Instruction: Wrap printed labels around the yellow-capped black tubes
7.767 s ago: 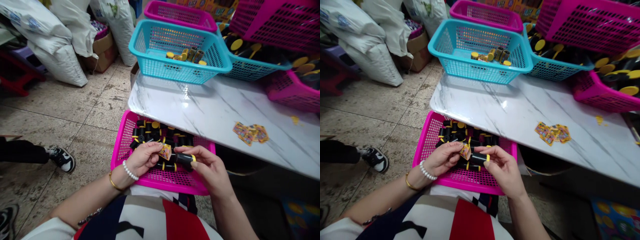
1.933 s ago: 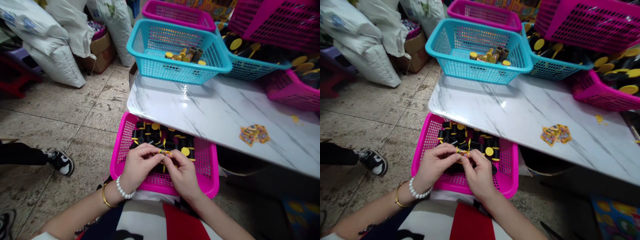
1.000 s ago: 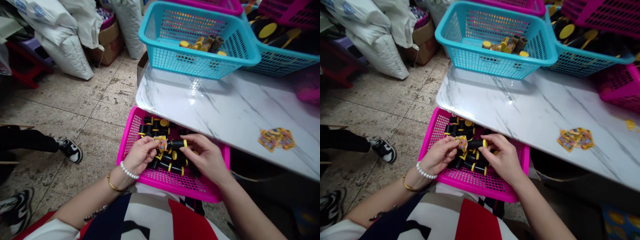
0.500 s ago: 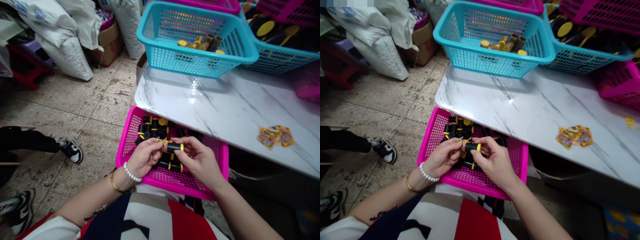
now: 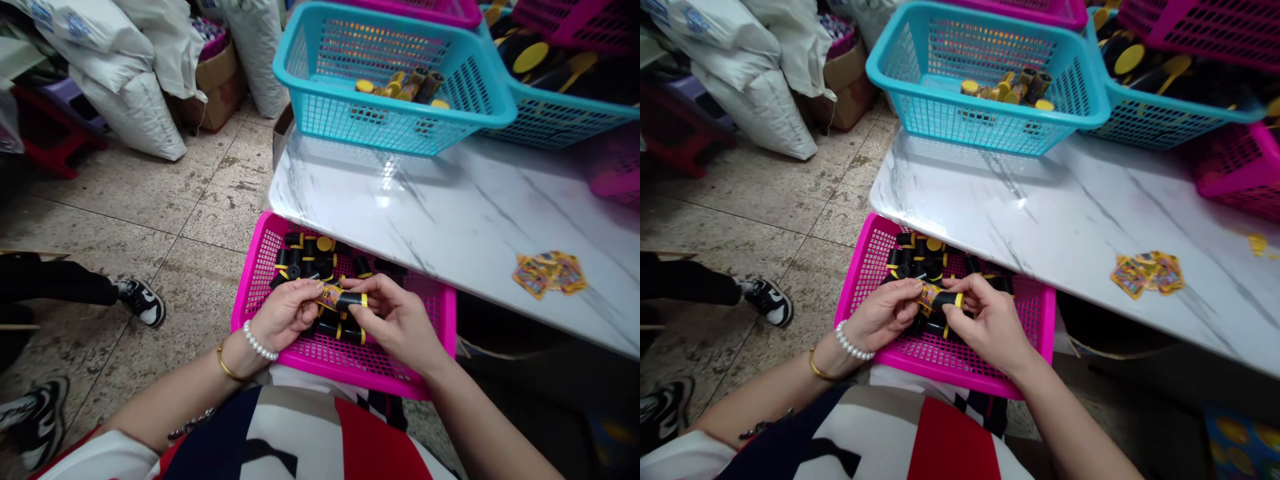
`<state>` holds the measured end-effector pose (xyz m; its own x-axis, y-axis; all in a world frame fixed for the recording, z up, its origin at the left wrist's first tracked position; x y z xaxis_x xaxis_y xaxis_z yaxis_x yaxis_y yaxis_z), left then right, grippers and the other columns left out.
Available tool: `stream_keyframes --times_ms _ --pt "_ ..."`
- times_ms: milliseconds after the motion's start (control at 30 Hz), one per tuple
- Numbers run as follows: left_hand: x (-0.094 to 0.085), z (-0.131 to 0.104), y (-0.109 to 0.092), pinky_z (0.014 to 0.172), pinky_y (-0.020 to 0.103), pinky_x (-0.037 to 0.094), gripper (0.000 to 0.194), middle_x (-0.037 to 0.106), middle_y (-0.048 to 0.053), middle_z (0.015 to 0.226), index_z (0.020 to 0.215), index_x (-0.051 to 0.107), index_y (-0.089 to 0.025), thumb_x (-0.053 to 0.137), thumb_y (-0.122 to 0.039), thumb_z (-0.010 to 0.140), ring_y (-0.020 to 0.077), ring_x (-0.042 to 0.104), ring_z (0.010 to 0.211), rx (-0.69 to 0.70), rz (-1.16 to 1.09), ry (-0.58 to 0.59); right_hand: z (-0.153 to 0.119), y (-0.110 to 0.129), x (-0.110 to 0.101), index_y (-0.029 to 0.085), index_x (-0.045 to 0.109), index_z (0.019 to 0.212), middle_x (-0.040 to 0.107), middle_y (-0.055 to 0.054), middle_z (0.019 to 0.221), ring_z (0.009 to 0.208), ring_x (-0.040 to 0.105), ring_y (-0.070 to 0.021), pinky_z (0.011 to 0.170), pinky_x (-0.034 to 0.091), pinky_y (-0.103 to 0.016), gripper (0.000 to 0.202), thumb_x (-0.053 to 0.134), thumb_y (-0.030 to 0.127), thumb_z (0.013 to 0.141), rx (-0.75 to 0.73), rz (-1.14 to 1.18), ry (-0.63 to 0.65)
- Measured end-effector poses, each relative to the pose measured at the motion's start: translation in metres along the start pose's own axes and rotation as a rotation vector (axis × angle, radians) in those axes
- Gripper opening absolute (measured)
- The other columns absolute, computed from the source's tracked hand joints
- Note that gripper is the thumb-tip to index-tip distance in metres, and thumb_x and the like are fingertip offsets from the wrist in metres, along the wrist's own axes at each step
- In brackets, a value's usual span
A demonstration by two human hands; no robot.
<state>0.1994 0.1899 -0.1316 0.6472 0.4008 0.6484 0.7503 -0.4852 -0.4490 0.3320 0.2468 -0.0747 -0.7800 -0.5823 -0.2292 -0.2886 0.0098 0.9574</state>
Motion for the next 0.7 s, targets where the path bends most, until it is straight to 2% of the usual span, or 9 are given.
stream_keyframes --times_ms 100,233,333,400,467,500,600,700 --pt "-0.001 -0.001 0.001 0.031 0.013 0.015 0.02 0.048 -0.006 0.047 0.073 0.064 -0.012 0.077 -0.027 0.07 0.0017 0.036 0.034 0.003 0.034 -0.005 -0.001 -0.004 -0.002 0.021 0.057 0.092 0.071 -0.009 0.104 0.079 0.07 -0.018 0.073 0.059 -0.033 0.013 0.064 0.024 0.082 0.004 -0.012 -0.082" --pt "-0.004 -0.005 -0.002 0.032 0.014 0.012 0.024 0.05 -0.005 0.048 0.078 0.067 -0.011 0.078 -0.03 0.068 0.0018 0.034 0.035 0.065 0.092 -0.049 -0.008 -0.005 -0.006 0.022 0.058 0.1 0.069 -0.008 0.105 0.091 0.069 -0.021 0.083 0.058 -0.037 0.022 0.068 0.025 0.08 -0.097 -0.081 -0.212" --pt "-0.009 -0.013 -0.012 0.035 0.013 0.02 0.031 0.054 -0.002 0.056 0.092 0.07 -0.011 0.078 -0.031 0.07 0.0027 0.039 0.043 0.201 0.164 -0.138 -0.011 -0.005 -0.007 0.024 0.06 0.101 0.069 -0.007 0.105 0.094 0.068 -0.022 0.083 0.058 -0.038 0.023 0.069 0.025 0.08 -0.138 -0.068 -0.217" --pt "-0.009 -0.017 -0.021 0.04 0.014 0.03 0.042 0.061 0.001 0.076 0.108 0.067 -0.015 0.079 -0.029 0.07 0.0032 0.046 0.05 0.291 0.229 -0.148 -0.012 -0.003 -0.009 0.024 0.061 0.102 0.068 -0.006 0.103 0.092 0.068 -0.0217 0.082 0.057 -0.037 0.023 0.069 0.025 0.08 -0.152 -0.061 -0.203" --pt "-0.004 -0.019 -0.026 0.047 0.017 0.041 0.056 0.063 0.003 0.096 0.12 0.061 -0.021 0.08 -0.026 0.068 0.0049 0.052 0.058 0.299 0.323 -0.05 -0.012 0.002 -0.009 0.025 0.062 0.103 0.068 -0.005 0.101 0.092 0.067 -0.0213 0.082 0.056 -0.036 0.024 0.07 0.023 0.08 -0.198 -0.087 -0.16" --pt "0.0 -0.018 -0.026 0.052 0.019 0.045 0.056 0.063 0.004 0.099 0.121 0.06 -0.021 0.08 -0.025 0.068 0.0064 0.055 0.061 0.264 0.38 0.027 -0.012 0.007 -0.008 0.025 0.063 0.103 0.068 -0.005 0.1 0.092 0.067 -0.0213 0.083 0.055 -0.036 0.025 0.071 0.023 0.079 -0.237 -0.119 -0.13" --pt "0.009 -0.018 -0.022 0.058 0.022 0.048 0.039 0.065 0.003 0.082 0.108 0.065 -0.015 0.077 -0.025 0.072 0.0094 0.058 0.063 0.132 0.506 0.186 -0.012 0.019 -0.004 0.025 0.067 0.105 0.066 -0.006 0.1 0.094 0.064 -0.0216 0.083 0.053 -0.036 0.031 0.076 0.023 0.076 -0.363 -0.253 -0.082" --pt "0.014 -0.015 -0.021 0.058 0.02 0.046 0.029 0.064 -0.001 0.072 0.099 0.067 -0.015 0.076 -0.023 0.073 0.0078 0.057 0.058 0.096 0.55 0.205 -0.011 0.024 0.0 0.028 0.068 0.111 0.062 -0.006 0.101 0.094 0.062 -0.0208 0.081 0.053 -0.035 0.036 0.076 0.025 0.076 -0.437 -0.339 -0.056"
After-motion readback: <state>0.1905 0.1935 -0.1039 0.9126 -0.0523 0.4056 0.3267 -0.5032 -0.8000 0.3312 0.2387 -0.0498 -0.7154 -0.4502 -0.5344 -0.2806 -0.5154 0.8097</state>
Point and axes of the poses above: each hand's wrist, its own z-axis towards the middle knuckle, its own x-axis out of the palm, y = z × x, the point moved 7 cm from there along z, towards the middle knuckle
